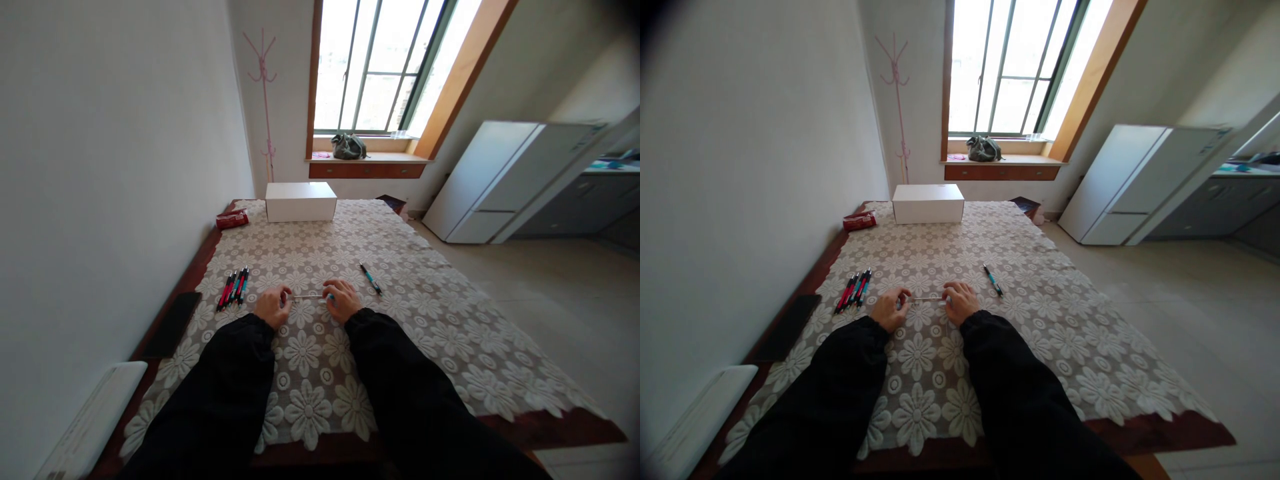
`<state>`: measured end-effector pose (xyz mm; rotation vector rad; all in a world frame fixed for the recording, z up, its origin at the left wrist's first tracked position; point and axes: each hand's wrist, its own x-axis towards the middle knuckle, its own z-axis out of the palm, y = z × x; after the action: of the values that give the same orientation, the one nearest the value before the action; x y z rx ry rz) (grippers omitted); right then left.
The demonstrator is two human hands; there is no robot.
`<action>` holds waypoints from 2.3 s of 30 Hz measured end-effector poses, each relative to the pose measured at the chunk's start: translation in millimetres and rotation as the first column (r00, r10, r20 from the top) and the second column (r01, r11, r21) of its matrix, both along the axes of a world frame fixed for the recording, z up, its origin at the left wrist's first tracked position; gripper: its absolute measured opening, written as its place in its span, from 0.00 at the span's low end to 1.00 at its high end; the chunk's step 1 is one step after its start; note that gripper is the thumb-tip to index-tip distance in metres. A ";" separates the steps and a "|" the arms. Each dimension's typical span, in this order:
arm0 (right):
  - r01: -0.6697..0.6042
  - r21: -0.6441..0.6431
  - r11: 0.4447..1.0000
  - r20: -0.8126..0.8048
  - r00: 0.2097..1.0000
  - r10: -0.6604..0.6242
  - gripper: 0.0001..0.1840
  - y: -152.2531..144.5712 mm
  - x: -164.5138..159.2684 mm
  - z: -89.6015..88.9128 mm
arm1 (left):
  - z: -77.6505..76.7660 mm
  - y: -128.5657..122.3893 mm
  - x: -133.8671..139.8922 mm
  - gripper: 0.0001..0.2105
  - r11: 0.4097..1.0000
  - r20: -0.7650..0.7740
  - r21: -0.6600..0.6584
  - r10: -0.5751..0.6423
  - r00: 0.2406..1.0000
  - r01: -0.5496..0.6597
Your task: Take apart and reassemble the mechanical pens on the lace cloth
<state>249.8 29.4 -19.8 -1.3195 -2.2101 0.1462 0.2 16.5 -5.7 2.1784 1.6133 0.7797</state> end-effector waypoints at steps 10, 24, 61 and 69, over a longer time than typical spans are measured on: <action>0.166 -0.065 0.984 0.045 0.986 -0.163 0.15 4.9 5.5 -6.7 | -8.0 4.7 -2.0 0.23 1.000 0.054 -0.002 0.005 0.999 -0.005; 0.203 -0.081 0.976 0.114 0.975 -0.193 0.08 4.9 5.4 -5.8 | 2.5 6.9 -17.3 0.09 0.995 -0.113 -0.011 0.095 0.989 -0.097; 0.173 -0.083 0.981 0.097 0.982 -0.164 0.08 4.7 4.8 -5.8 | 1.8 6.1 -11.5 0.10 1.000 -0.032 -0.025 -0.012 0.999 0.011; 0.180 -0.102 0.978 0.111 0.979 -0.169 0.08 3.8 4.0 -4.3 | 1.0 6.4 -11.5 0.11 1.000 -0.055 -0.018 -0.019 0.998 0.018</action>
<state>253.8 33.2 -24.1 -1.6083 -2.1828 0.1409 -11.2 22.9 -4.7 2.2179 1.6174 0.7034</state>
